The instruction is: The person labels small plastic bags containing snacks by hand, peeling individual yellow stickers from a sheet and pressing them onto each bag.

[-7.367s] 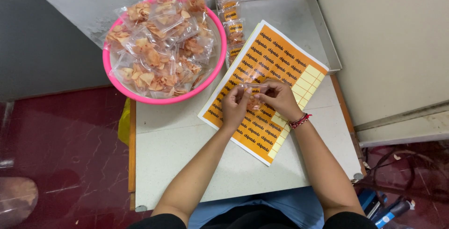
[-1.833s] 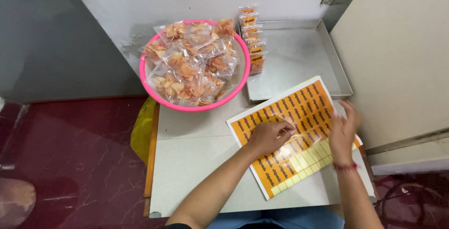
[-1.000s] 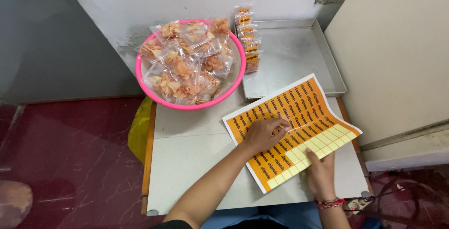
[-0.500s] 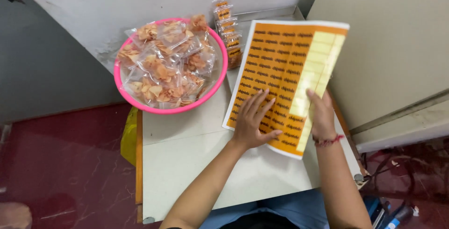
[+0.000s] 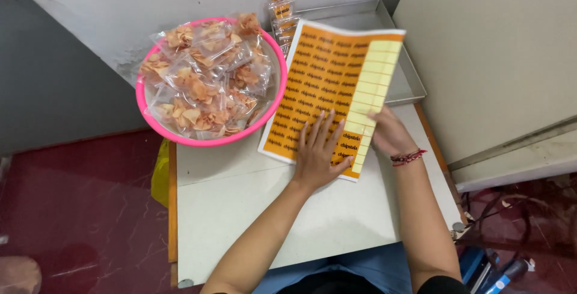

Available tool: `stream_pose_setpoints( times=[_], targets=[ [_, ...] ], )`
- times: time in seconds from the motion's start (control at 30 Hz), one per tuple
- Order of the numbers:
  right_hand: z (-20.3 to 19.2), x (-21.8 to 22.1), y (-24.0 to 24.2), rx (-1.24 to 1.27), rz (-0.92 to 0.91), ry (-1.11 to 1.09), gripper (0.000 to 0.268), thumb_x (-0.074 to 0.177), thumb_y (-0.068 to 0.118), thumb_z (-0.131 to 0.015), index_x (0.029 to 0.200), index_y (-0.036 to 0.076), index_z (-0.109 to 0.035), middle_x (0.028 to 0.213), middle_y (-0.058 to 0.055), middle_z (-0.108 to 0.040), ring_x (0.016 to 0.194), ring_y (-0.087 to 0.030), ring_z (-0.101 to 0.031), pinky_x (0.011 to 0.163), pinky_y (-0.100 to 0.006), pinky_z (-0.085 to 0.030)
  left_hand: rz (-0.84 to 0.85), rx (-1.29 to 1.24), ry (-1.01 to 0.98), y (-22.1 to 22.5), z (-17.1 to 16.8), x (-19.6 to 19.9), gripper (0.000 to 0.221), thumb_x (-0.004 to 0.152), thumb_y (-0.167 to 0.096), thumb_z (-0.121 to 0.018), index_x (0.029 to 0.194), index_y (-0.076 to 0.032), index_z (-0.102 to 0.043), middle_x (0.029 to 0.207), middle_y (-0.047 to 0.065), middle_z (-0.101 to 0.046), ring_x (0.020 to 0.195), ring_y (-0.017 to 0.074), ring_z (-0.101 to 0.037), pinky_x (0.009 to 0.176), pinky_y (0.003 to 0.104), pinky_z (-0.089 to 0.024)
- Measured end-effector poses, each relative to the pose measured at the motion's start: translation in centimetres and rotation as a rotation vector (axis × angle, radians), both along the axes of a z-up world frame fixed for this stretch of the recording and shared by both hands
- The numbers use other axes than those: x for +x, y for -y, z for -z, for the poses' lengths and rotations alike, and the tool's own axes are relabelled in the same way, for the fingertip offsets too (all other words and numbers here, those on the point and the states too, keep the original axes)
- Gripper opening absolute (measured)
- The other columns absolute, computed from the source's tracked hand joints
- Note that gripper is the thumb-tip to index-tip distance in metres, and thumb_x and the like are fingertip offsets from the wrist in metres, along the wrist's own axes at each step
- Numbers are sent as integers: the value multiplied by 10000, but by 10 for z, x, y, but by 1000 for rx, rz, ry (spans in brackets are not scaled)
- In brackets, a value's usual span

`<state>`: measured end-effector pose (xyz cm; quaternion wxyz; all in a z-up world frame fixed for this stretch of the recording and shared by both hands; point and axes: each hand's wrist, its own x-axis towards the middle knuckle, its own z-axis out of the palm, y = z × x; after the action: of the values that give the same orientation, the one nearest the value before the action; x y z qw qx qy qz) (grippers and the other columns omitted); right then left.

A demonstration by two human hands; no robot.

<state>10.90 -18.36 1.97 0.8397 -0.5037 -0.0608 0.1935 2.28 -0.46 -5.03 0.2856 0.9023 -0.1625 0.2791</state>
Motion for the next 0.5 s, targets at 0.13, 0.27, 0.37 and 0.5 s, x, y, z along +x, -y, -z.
stream_pose_setpoints(
  times=[0.13,0.27,0.37,0.5],
  targets=[
    [21,-1,16,-205,-42,-3,614,993,76,-615,1594,87,-488,1438,-148,-666,1139,-252,-744,950,-461,-628,-12,32,-138,-2,-9,-6,851,949,-609,-689,1654,-227,-404,1768,111,-335,1644,313,-278,1310,622,-200],
    [30,6,34,-421,-171,6,531,990,104,-657,1514,48,-587,1307,-60,-706,977,-146,-747,827,-322,-643,0,9,-145,-2,-11,-4,762,1004,-607,-650,1633,-231,-443,1745,93,-381,1637,299,-294,1305,644,-174],
    [22,3,40,-445,-266,55,527,955,56,-691,1477,24,-623,1278,-81,-718,964,-179,-749,814,-339,-652,-4,-25,-96,-2,-7,-5,671,1018,-595,-648,1563,-221,-532,1669,93,-487,1587,295,-383,1281,649,-239],
    [28,6,42,-363,-309,146,493,924,-27,-725,1414,-5,-668,1280,-131,-743,1020,-233,-753,849,-418,-662,-22,-47,45,1,4,-2,589,1037,-563,-660,1502,-205,-614,1573,78,-611,1504,283,-520,1240,624,-356]
  ],
)
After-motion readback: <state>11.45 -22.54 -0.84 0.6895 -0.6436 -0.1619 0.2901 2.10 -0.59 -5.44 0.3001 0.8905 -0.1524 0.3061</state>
